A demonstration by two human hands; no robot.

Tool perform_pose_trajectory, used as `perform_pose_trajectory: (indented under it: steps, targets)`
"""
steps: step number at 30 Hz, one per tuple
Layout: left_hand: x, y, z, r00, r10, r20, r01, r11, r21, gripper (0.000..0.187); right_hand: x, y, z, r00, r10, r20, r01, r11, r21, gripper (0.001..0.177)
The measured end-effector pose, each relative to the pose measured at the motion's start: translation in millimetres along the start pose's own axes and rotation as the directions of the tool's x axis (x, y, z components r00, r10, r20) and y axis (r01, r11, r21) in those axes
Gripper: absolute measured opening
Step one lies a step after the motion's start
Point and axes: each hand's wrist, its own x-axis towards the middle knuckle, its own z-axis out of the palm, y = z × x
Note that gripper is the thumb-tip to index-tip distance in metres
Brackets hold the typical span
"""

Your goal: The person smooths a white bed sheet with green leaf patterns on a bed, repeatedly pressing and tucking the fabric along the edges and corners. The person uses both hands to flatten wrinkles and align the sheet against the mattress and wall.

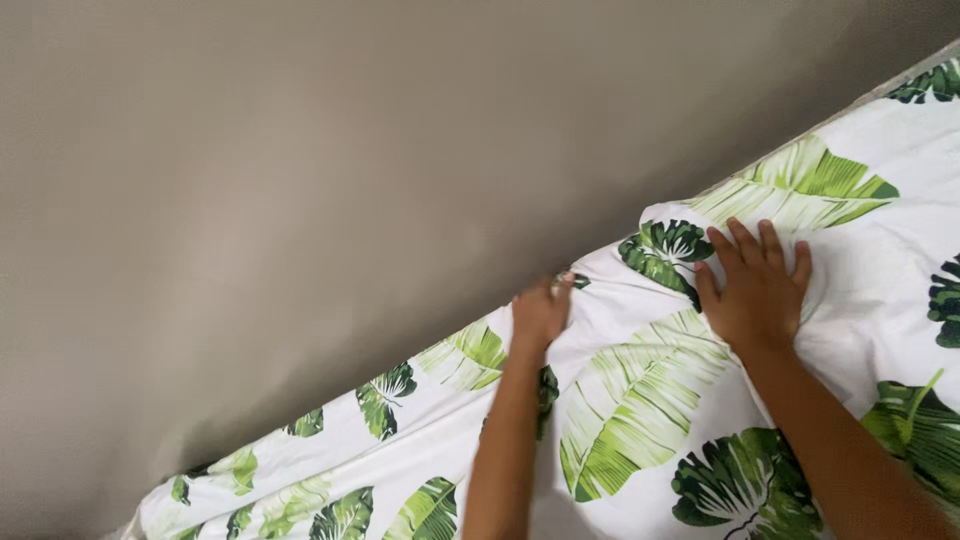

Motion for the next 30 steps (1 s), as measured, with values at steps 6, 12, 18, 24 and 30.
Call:
perform_pose_trajectory:
  steps: [6,12,18,24,30]
  targets:
    - [29,-8,21,0.961,-0.256,0.110,0.248,0.966,0.077,0.064,-4,4,1,0.999,-0.031,-0.021,0.032,0.998,0.054,0.027]
    - [-22,-16,26,0.989,0.089,-0.121,-0.074,0.989,0.124,0.062,-3,14,10,0.998,-0.010,0.061,0.009,1.000,0.017,0.026]
    - [-94,0,10,0.987,0.104,-0.123,-0.094,0.992,0.084,0.082,-1,-14,-13,0.992,-0.029,0.122,0.026,0.999,0.029,0.056]
    - [-91,16,-2,0.988,0.103,-0.112,-0.097,0.994,0.053,0.082,-28,-93,-25,0.978,-0.154,0.138,0.139,0.984,0.114,0.069]
    - [-92,14,-11,0.982,0.181,-0.045,-0.179,0.982,0.056,0.083,-46,-104,-7,0.981,-0.099,0.168,0.113,0.991,-0.076,0.052]
